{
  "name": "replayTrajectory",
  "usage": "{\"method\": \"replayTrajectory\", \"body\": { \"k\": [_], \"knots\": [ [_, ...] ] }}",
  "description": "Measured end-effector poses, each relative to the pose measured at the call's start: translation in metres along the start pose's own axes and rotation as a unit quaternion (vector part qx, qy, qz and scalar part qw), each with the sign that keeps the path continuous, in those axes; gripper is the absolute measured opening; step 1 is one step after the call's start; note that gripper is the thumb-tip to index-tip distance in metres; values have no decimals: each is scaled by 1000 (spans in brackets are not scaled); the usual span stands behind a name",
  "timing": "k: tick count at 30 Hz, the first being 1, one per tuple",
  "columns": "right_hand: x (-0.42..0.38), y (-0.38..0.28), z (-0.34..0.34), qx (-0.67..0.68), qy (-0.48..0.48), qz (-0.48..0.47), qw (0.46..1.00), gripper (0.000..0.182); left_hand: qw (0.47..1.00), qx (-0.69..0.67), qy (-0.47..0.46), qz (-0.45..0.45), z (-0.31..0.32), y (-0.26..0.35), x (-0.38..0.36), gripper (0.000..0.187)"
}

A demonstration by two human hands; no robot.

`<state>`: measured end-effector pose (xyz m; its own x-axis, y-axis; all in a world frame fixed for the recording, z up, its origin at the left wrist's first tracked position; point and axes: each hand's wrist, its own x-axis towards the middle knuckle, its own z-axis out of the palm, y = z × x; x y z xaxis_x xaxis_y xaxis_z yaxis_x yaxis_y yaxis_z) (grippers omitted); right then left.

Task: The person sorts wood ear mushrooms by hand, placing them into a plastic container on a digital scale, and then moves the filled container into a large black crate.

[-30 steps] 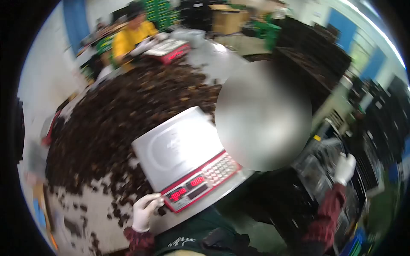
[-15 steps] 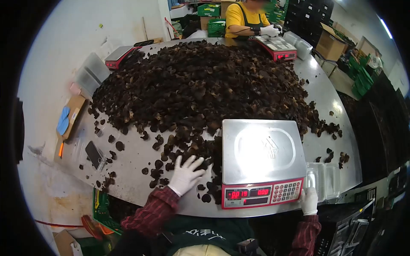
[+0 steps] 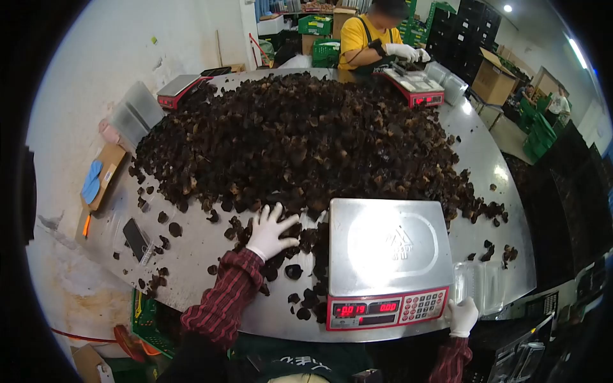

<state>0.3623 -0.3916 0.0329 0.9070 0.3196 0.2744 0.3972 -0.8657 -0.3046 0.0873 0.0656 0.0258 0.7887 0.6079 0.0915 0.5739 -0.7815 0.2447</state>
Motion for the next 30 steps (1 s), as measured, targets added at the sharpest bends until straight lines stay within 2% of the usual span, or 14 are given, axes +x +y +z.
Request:
{"method": "replayTrajectory", "body": {
  "k": [1,3,6,9,11,14,19,21,23,25,26,27,29,30],
  "knots": [
    [0,2,-1,3,7,-4,1000,31,1000,-1,-15,16,6,1,-2,62],
    [1,-11,-17,142,164,50,975,29,996,5,28,86,12,4,-15,49],
    [-9,-54,-44,116,214,-40,969,28,993,36,-8,115,3,15,-39,34],
    [-18,-103,-42,43,162,-282,944,29,988,34,27,145,-7,23,-39,27],
    [-25,-135,-43,51,46,-349,934,30,989,-60,66,122,-13,25,-19,24],
    [-26,-165,-59,66,-155,-408,897,26,985,-62,144,74,-7,22,29,25],
    [-35,-178,-80,142,-65,-337,928,29,992,28,119,26,21,-1,86,30],
    [-40,-161,-75,228,5,-190,955,22,989,-117,95,4,23,-8,90,24],
    [-36,-139,-63,229,98,-160,955,13,970,-205,125,28,10,-5,80,13],
    [-35,-132,-62,270,117,-95,951,18,807,-583,97,10,-10,4,63,7],
    [-36,-127,-59,292,111,-42,949,24,744,-666,51,-23,-22,10,52,9],
    [-37,-126,-58,293,108,-43,949,24,745,-665,52,-26,-29,12,44,9],
    [-37,-129,-61,347,76,12,935,16,612,-789,-21,-59,-38,14,34,16],
    [-37,-135,-60,367,78,22,927,19,587,-808,-22,-41,-36,14,30,24]
  ]
}}
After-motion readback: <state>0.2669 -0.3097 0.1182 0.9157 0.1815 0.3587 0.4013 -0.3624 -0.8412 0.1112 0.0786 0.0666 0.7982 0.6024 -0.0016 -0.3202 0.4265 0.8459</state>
